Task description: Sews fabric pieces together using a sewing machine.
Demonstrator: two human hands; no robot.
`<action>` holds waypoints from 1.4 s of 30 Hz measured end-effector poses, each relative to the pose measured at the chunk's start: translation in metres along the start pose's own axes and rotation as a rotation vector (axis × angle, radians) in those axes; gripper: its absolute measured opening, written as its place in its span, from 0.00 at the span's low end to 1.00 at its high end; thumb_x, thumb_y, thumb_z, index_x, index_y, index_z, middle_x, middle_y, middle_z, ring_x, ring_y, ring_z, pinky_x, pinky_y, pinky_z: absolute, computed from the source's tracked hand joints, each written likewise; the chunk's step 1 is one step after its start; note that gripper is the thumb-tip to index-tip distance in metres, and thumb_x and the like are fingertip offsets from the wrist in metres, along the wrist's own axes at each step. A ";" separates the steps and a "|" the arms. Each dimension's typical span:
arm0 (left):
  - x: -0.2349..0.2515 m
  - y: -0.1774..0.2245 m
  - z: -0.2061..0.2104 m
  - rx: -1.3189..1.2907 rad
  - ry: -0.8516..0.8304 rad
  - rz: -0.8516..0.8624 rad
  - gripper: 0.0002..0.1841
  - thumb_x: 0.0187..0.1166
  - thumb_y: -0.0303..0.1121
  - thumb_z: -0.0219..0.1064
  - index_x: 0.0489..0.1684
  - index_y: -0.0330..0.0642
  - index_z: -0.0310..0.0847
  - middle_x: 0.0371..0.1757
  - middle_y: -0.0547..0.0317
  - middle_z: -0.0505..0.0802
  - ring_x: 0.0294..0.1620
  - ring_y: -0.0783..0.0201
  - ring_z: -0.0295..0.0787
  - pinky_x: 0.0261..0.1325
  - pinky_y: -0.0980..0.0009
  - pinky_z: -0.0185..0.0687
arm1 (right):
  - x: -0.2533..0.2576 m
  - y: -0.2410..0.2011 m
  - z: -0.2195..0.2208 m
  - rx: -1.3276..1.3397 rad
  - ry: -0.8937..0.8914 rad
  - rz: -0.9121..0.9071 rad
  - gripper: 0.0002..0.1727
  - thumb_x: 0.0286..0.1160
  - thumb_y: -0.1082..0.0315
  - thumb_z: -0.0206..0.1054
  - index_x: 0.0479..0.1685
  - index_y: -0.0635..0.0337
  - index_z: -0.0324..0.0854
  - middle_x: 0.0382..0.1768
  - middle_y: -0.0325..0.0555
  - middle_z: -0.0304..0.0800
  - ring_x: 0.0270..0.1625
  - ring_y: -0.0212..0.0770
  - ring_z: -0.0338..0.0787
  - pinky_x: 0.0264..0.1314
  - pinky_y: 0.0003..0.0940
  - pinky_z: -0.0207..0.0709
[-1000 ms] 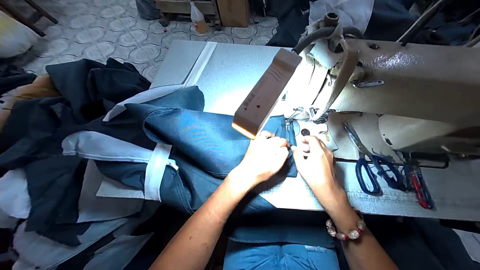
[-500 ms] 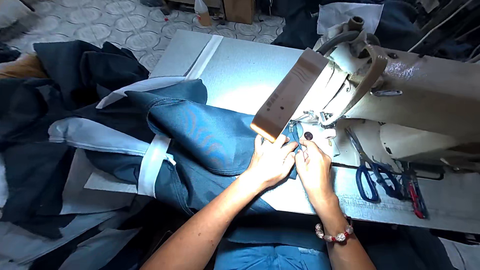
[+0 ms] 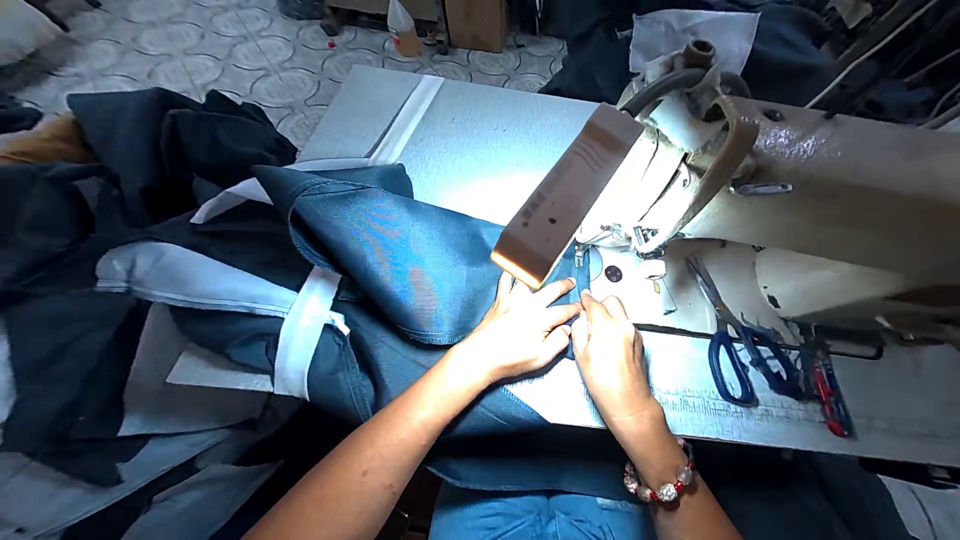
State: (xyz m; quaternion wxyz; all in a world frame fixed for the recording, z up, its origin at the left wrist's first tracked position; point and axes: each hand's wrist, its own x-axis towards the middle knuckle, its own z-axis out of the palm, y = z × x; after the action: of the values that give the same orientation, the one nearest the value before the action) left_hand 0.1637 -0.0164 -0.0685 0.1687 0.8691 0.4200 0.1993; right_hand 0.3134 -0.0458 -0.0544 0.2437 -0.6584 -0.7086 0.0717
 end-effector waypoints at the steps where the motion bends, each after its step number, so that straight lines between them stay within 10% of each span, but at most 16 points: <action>1: 0.000 0.002 0.000 -0.011 -0.002 -0.013 0.25 0.84 0.43 0.46 0.65 0.56 0.91 0.79 0.54 0.84 0.87 0.30 0.63 0.78 0.19 0.40 | 0.000 0.001 0.000 0.003 0.008 -0.014 0.14 0.74 0.76 0.65 0.53 0.73 0.90 0.41 0.63 0.90 0.42 0.58 0.94 0.46 0.47 0.88; 31: 0.004 -0.011 -0.009 0.052 0.125 0.082 0.25 0.73 0.41 0.57 0.70 0.51 0.86 0.79 0.48 0.83 0.89 0.31 0.59 0.79 0.16 0.34 | 0.026 0.023 -0.008 0.261 -0.069 -0.088 0.16 0.80 0.76 0.61 0.59 0.72 0.89 0.46 0.62 0.91 0.47 0.56 0.92 0.53 0.49 0.84; 36: -0.015 -0.001 0.001 0.270 0.248 0.226 0.14 0.77 0.37 0.62 0.49 0.46 0.94 0.68 0.55 0.92 0.80 0.41 0.78 0.80 0.26 0.56 | 0.003 0.050 -0.005 0.342 0.087 -0.212 0.15 0.68 0.76 0.62 0.50 0.70 0.91 0.39 0.55 0.92 0.35 0.37 0.88 0.41 0.26 0.80; 42: -0.008 0.010 0.011 0.091 0.339 0.148 0.08 0.74 0.26 0.66 0.33 0.45 0.93 0.60 0.53 0.94 0.80 0.38 0.76 0.81 0.22 0.47 | -0.009 0.052 0.006 0.288 0.135 -0.374 0.13 0.68 0.74 0.67 0.47 0.63 0.94 0.43 0.55 0.92 0.49 0.50 0.91 0.57 0.37 0.84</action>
State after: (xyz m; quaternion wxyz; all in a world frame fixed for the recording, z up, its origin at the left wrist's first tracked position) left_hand 0.1707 -0.0302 -0.0751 0.0409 0.8582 0.3861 0.3356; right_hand 0.3576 -0.0467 -0.0838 0.3908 -0.4775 -0.7827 0.0814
